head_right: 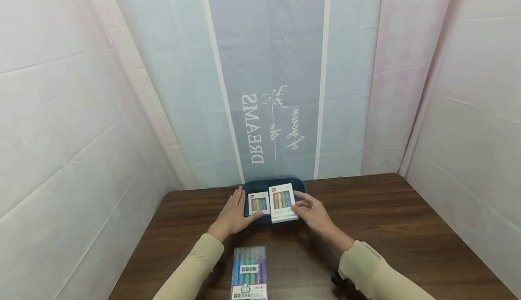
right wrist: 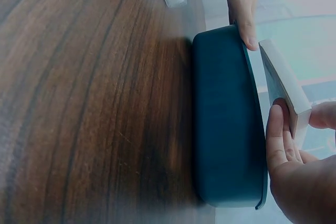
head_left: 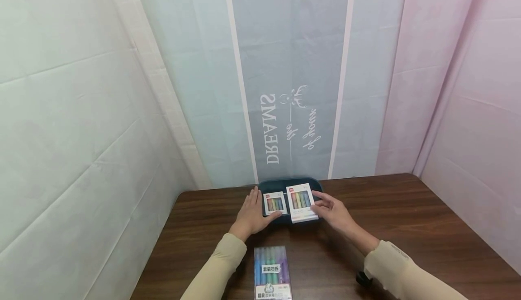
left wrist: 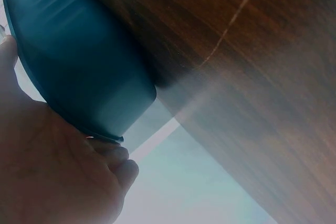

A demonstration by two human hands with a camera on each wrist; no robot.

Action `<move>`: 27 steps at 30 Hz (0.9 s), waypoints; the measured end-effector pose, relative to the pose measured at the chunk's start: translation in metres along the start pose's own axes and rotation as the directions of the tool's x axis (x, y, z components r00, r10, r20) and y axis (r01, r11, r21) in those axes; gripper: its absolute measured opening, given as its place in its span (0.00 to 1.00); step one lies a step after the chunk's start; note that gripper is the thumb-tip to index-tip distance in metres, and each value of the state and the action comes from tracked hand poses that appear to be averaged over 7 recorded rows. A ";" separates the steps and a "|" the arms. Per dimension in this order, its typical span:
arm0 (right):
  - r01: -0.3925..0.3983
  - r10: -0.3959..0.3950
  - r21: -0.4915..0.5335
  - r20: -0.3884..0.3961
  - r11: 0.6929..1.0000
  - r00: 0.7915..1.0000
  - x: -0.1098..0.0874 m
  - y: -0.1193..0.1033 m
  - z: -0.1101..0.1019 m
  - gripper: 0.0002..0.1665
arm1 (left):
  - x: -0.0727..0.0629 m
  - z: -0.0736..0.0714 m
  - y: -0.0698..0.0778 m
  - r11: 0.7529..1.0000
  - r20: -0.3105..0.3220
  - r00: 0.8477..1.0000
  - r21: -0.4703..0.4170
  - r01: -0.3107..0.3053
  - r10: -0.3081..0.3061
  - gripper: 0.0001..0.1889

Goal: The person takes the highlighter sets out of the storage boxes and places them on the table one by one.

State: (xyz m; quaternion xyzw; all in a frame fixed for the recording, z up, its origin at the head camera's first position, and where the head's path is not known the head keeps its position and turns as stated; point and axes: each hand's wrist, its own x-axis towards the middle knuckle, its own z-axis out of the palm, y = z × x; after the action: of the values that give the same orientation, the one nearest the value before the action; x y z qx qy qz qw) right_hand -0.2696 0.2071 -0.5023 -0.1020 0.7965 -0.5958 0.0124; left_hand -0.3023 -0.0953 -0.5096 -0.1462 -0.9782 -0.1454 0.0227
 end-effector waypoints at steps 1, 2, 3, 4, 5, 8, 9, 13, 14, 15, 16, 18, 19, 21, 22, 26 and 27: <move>-0.002 0.002 0.003 0.000 1.000 1.000 -0.001 0.000 0.000 0.38 | 0.000 0.000 0.000 1.000 0.001 1.000 0.002 0.001 -0.001 0.62; -0.005 0.005 0.005 0.000 1.000 1.000 -0.001 0.001 0.000 0.38 | 0.001 0.001 0.000 1.000 0.001 1.000 0.002 0.001 -0.001 0.62; -0.004 0.004 0.005 0.002 1.000 1.000 -0.002 0.001 0.000 0.38 | 0.000 0.001 0.000 1.000 0.002 1.000 0.002 0.001 -0.001 0.62; -0.004 0.004 0.008 0.002 1.000 1.000 -0.003 0.001 0.000 0.38 | 0.000 0.000 0.000 1.000 0.002 1.000 0.000 0.001 -0.001 0.62; -0.010 0.010 0.008 -0.003 1.000 1.000 -0.003 0.001 0.000 0.38 | 0.000 0.000 0.000 1.000 0.004 1.000 0.002 0.000 0.000 0.62; -0.016 0.016 0.004 -0.009 1.000 1.000 -0.005 0.001 0.000 0.38 | -0.002 -0.001 0.001 1.000 0.004 1.000 0.001 -0.003 0.003 0.61; -0.019 0.019 0.001 -0.013 1.000 1.000 -0.006 0.001 0.000 0.38 | -0.002 -0.001 0.001 1.000 0.003 1.000 0.001 -0.003 0.003 0.61; -0.034 0.034 -0.015 -0.022 0.999 0.999 -0.010 0.001 0.000 0.38 | -0.003 0.000 0.001 1.000 0.002 1.000 -0.002 -0.001 0.001 0.61; -0.032 0.032 -0.017 -0.020 0.999 0.999 -0.011 0.001 0.000 0.38 | -0.003 0.000 0.001 1.000 0.001 1.000 -0.002 -0.001 0.001 0.61; -0.029 0.029 -0.018 -0.019 0.999 0.999 -0.013 0.001 0.000 0.38 | -0.003 0.001 0.001 1.000 -0.001 1.000 -0.002 -0.002 0.002 0.61; -0.025 0.025 -0.017 -0.016 1.000 1.000 -0.014 0.001 0.000 0.38 | -0.003 0.001 0.001 1.000 -0.002 1.000 -0.003 -0.003 0.003 0.61; -0.018 0.018 -0.015 -0.015 1.000 1.000 -0.016 0.000 0.001 0.38 | -0.003 0.002 0.001 1.000 -0.006 1.000 -0.006 -0.004 0.004 0.61; -0.016 0.016 -0.017 -0.012 1.000 1.000 -0.017 0.000 0.001 0.38 | -0.003 0.002 0.000 1.000 -0.008 1.000 -0.006 -0.006 0.006 0.61; -0.013 0.013 -0.018 -0.011 1.000 1.000 -0.020 0.000 0.001 0.38 | -0.003 0.003 0.000 1.000 -0.010 1.000 -0.005 -0.007 0.007 0.61; -0.013 0.013 -0.018 -0.011 1.000 1.000 -0.021 -0.001 0.001 0.38 | -0.003 0.003 0.000 1.000 -0.009 1.000 -0.005 -0.008 0.008 0.61; -0.004 0.004 -0.001 -0.009 1.000 1.000 -0.025 -0.001 0.002 0.37 | -0.003 0.005 0.000 1.000 -0.003 1.000 0.006 -0.007 0.007 0.61; -0.002 0.002 0.005 -0.009 1.000 1.000 -0.026 -0.001 0.002 0.37 | -0.003 0.005 0.000 1.000 -0.002 1.000 0.008 -0.007 0.007 0.61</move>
State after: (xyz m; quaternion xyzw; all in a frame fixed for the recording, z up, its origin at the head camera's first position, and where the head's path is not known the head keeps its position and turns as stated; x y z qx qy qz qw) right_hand -0.2435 0.2095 -0.5049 -0.0984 0.7951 -0.5984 0.0097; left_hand -0.2997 -0.0950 -0.5149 -0.1493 -0.9783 -0.1413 0.0247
